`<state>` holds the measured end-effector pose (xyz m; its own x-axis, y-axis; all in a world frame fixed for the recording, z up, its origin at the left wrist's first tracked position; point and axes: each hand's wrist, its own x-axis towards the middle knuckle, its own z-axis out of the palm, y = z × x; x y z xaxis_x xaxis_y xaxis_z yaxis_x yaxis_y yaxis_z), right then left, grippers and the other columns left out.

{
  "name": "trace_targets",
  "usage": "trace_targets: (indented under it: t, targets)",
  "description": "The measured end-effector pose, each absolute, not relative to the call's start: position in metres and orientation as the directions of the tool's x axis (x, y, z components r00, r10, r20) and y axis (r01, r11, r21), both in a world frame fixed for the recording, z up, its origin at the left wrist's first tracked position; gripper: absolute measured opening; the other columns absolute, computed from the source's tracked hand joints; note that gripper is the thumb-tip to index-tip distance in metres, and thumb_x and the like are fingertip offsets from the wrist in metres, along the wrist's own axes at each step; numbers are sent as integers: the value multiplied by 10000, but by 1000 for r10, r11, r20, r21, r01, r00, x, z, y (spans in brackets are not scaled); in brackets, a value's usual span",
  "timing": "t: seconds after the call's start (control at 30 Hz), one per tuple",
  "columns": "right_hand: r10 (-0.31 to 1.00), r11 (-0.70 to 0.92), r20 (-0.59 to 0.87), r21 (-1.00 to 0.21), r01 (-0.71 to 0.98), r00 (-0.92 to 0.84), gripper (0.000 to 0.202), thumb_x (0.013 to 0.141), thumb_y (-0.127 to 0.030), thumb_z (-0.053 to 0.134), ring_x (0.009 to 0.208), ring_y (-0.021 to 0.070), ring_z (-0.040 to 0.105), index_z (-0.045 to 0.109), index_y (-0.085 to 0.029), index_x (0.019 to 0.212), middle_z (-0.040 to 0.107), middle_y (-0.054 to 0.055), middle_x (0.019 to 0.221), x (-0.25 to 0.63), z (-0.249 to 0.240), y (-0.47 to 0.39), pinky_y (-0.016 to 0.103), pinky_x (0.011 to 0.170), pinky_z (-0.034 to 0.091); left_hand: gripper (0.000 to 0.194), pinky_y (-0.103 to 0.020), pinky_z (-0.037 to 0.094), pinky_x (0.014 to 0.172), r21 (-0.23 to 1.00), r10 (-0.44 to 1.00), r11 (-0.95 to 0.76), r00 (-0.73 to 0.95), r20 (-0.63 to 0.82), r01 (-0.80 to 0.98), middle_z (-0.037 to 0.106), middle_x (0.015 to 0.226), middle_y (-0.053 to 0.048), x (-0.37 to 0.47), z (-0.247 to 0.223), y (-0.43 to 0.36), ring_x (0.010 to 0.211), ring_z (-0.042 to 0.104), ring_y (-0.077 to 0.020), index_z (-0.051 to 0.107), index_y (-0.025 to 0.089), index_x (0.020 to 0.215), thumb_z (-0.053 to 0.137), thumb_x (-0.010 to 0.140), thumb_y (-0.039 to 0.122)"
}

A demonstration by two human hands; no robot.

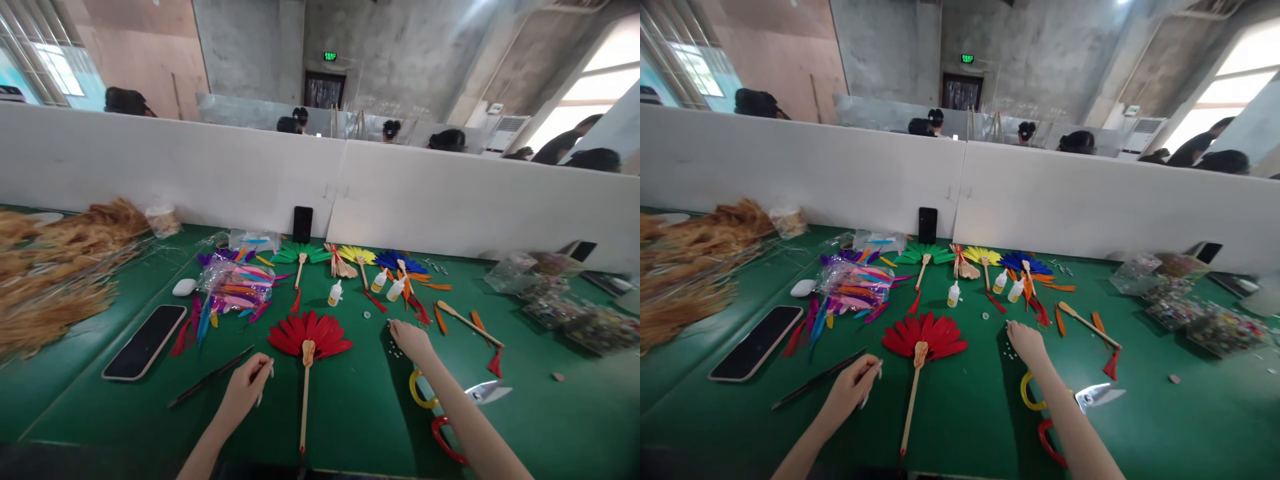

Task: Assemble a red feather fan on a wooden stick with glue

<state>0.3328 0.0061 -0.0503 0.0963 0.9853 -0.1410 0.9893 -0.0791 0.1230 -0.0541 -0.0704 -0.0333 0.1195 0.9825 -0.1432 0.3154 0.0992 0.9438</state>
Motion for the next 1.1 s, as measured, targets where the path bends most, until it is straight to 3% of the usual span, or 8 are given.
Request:
trace_targets:
  t: [0.27, 0.7, 0.93, 1.1]
  targets:
    - [982, -86, -157, 122, 989, 104, 370, 936, -395, 349, 764, 244, 687, 616, -165, 823, 700, 107, 787, 336, -45, 13, 267, 579, 452, 377, -197, 291, 406, 940, 990, 87, 76, -118, 329, 338, 464, 77, -55, -38, -69, 389, 359, -88, 488, 192, 680, 467, 783, 555]
    - [986, -73, -142, 66, 995, 82, 318, 953, -282, 328, 740, 235, 688, 580, -162, 801, 703, 90, 760, 342, -48, 18, 251, 524, 387, 485, -200, 281, 419, 932, 977, 171, 69, -203, 318, 313, 478, 78, -52, -29, -70, 408, 343, -96, 481, 197, 690, 461, 716, 681]
    - [995, -98, -12, -3, 995, 98, 301, 934, -277, 330, 669, 206, 666, 538, -185, 735, 680, 81, 713, 352, -15, 15, 248, 482, 300, 534, -213, 267, 439, 918, 962, 216, 86, -258, 332, 295, 494, 77, -55, -37, -67, 418, 328, -99, 493, 198, 711, 442, 687, 728]
    - [983, -34, 172, -182, 983, 65, 280, 894, -286, 334, 556, 190, 614, 462, -212, 656, 628, 52, 604, 343, 6, 8, 254, 480, 295, 619, -211, 254, 446, 912, 958, 232, 86, -275, 338, 295, 514, 75, -57, -45, -64, 438, 312, -93, 508, 186, 720, 413, 633, 792]
